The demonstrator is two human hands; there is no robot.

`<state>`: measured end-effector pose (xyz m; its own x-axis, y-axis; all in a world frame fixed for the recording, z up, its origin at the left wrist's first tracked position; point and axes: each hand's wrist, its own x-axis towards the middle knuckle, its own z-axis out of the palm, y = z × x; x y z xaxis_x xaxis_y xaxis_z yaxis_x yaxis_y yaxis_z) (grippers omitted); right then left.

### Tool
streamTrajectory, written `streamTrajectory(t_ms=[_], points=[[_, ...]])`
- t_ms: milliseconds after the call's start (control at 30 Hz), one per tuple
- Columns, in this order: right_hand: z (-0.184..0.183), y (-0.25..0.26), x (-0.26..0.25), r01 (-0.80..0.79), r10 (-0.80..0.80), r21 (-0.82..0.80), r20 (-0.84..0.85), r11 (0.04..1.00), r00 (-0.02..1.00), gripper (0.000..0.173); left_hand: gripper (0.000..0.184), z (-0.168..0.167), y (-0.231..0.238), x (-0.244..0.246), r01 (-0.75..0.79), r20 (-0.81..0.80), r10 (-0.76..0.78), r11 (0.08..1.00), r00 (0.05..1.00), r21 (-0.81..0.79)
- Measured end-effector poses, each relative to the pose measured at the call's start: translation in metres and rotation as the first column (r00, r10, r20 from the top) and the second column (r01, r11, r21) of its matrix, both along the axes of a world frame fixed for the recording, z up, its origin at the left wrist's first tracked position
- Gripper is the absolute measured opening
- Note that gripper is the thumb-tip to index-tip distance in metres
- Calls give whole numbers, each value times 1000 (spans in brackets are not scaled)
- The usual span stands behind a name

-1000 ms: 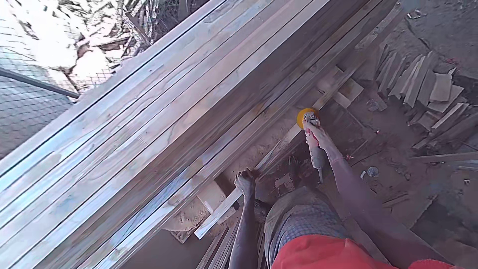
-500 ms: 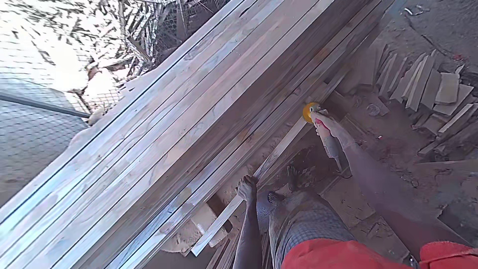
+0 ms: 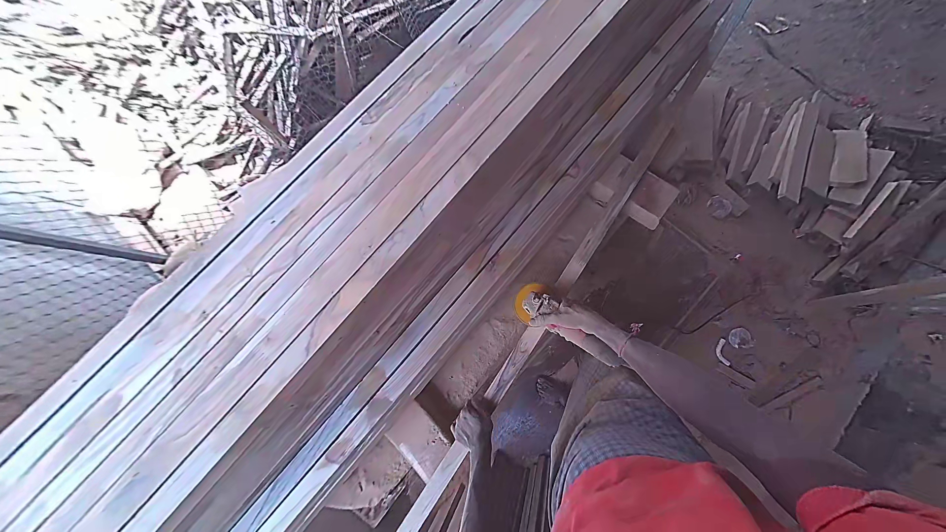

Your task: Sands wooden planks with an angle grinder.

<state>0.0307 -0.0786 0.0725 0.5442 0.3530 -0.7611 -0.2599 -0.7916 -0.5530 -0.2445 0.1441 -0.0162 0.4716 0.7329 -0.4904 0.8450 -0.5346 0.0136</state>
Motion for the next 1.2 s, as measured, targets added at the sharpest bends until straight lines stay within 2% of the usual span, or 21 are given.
streamTrajectory(t_ms=[67, 100, 200, 267, 367, 433, 533, 600, 633, 700, 800, 900, 967, 1000, 1067, 1200], points=[[7, -23, 12, 143, -142, 46, -21, 989, 990, 66, 57, 47, -7, -8, -38, -80, 30, 993, 996, -109], [10, -33, 23, 208, -207, 64, -30, 976, 978, 61, 58, 54, -9, -7, -32, -74, 23, 992, 997, -125], [4, -68, 62, 405, -404, 71, -25, 911, 914, 61, 62, 34, -22, 13, 26, -41, -26, 999, 999, -18], [4, -91, 96, 504, -506, 92, 3, 859, 863, 65, 62, 48, -39, 63, 37, -140, -55, 991, 989, -132], [7, -129, 157, 575, -581, 109, 29, 811, 814, 73, 69, 11, -73, 125, 81, -99, -88, 994, 991, -78], [12, -153, 205, 644, -655, 139, 51, 752, 754, 73, 72, 2, -101, 179, 78, -79, -85, 994, 993, -82], [15, -190, 280, 704, -727, 197, 80, 683, 682, 65, 71, 15, -146, 262, 85, -76, -93, 991, 993, -101], [-2, -220, 333, 742, -770, 222, 80, 633, 633, 65, 70, 45, -173, 307, 45, -58, -55, 986, 997, -159], [10, -231, 354, 743, -769, 216, 68, 633, 635, 65, 69, 58, -183, 325, 16, -46, -25, 981, 999, -192], [40, -250, 389, 763, -784, 190, 72, 618, 617, 68, 66, 59, -193, 342, -16, -20, 12, 984, 1000, -179], [56, -276, 422, 776, -788, 140, 139, 615, 599, 74, 65, 48, -192, 338, -4, 8, 6, 989, 1000, -149], [57, -280, 414, 758, -767, 117, 108, 641, 632, 71, 61, 44, -188, 335, -16, -3, 16, 984, 1000, -180], [48, -264, 391, 725, -731, 104, 31, 680, 682, 61, 60, 42, -187, 334, -1, 21, 5, 981, 1000, -194], [45, -253, 372, 667, -671, 102, 6, 738, 741, 57, 59, 34, -185, 330, 23, 48, -15, 985, 999, -171], [44, -227, 324, 543, -544, 70, 0, 837, 839, 54, 59, 42, -183, 327, 4, 71, 11, 980, 997, -200], [38, -170, 236, 289, -282, 81, -94, 954, 955, 51, 61, 26, -157, 281, 59, 87, -45, 985, 995, -160]])
